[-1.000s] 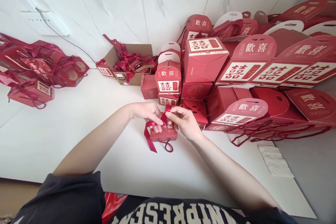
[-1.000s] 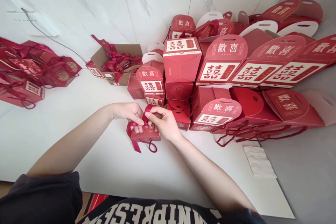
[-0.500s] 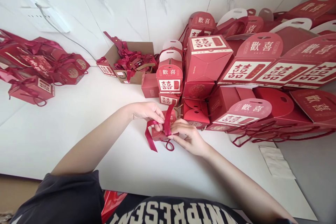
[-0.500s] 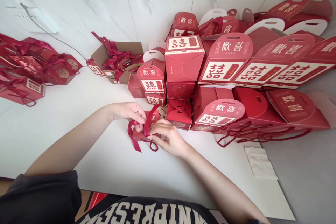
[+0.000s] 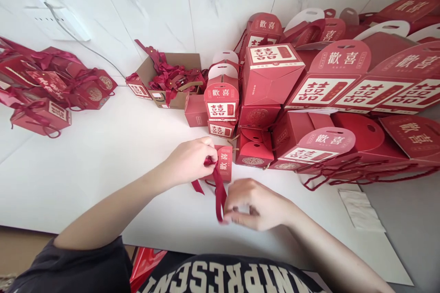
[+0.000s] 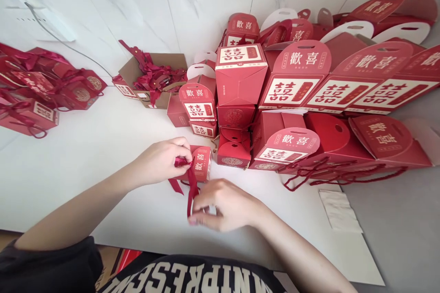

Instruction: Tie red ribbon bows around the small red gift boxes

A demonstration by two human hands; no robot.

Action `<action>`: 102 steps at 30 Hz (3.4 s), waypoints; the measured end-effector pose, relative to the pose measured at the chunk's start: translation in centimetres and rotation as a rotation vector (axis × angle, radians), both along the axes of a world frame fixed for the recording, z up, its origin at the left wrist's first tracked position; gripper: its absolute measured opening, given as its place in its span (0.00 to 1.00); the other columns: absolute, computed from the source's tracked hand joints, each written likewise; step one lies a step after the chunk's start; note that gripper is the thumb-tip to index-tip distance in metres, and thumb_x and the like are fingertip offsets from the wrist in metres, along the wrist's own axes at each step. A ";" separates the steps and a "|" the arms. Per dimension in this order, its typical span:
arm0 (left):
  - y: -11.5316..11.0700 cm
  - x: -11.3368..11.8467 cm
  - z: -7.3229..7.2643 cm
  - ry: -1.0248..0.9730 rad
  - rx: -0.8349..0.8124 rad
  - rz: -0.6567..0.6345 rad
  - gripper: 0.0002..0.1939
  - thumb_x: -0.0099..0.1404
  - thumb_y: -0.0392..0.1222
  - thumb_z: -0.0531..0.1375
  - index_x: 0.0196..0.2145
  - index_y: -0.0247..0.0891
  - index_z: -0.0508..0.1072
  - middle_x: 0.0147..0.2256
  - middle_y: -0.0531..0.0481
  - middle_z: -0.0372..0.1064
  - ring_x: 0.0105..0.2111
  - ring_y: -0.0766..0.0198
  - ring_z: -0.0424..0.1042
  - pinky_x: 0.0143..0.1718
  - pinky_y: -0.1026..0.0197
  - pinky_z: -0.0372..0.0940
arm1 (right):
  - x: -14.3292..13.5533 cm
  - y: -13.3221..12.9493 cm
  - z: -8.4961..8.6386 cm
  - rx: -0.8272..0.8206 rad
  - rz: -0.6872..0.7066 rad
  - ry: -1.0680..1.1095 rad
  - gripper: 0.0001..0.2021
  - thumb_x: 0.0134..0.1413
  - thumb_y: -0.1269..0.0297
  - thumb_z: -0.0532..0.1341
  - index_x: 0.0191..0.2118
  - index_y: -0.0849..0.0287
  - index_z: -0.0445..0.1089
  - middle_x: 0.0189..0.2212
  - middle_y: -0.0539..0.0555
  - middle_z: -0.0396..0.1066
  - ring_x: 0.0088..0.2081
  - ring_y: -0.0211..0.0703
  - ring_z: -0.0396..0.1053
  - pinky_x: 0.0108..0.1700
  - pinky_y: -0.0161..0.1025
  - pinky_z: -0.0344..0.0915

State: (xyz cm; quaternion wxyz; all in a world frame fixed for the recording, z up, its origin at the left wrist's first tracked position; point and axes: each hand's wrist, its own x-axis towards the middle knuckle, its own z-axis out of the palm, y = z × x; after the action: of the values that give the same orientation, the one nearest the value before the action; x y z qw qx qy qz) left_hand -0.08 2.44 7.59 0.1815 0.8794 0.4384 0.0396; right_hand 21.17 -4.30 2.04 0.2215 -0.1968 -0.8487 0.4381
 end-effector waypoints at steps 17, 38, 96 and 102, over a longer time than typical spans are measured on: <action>0.2 -4.0 -7.0 -0.210 0.864 -0.443 0.07 0.68 0.32 0.55 0.39 0.37 0.73 0.39 0.46 0.77 0.36 0.63 0.78 0.37 0.63 0.75 | -2.1 6.0 -2.2 0.224 -0.462 0.135 0.08 0.64 0.64 0.59 0.41 0.56 0.76 0.36 0.55 0.73 0.38 0.43 0.72 0.42 0.40 0.70; -0.3 -2.8 -5.4 -0.180 0.954 -0.463 0.05 0.68 0.29 0.55 0.37 0.33 0.69 0.31 0.48 0.76 0.31 0.65 0.77 0.31 0.65 0.74 | -1.8 5.9 -1.6 0.338 -0.417 -0.038 0.06 0.61 0.70 0.56 0.43 0.58 0.66 0.38 0.55 0.67 0.35 0.41 0.67 0.36 0.36 0.66; 0.4 -2.3 -5.7 -0.159 0.854 -0.439 0.09 0.67 0.28 0.53 0.37 0.37 0.70 0.33 0.50 0.74 0.31 0.66 0.76 0.32 0.66 0.73 | -2.6 6.8 -1.9 0.705 -0.585 -0.174 0.12 0.64 0.77 0.49 0.38 0.57 0.67 0.32 0.54 0.70 0.38 0.46 0.68 0.57 0.49 0.61; 0.2 -2.8 -4.9 -0.193 0.780 -0.454 0.08 0.68 0.28 0.53 0.38 0.36 0.70 0.35 0.50 0.75 0.35 0.66 0.77 0.35 0.66 0.73 | 0.2 6.2 -0.1 0.911 -0.894 -0.263 0.13 0.62 0.78 0.50 0.41 0.56 0.68 0.32 0.56 0.66 0.34 0.47 0.66 0.37 0.42 0.64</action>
State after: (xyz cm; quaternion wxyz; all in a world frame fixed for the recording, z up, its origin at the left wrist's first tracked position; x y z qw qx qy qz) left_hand -2.86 2.64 2.65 -0.1190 0.9480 0.1682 0.2427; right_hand 21.41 1.90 1.96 0.3378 -0.4694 -0.8058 -0.1278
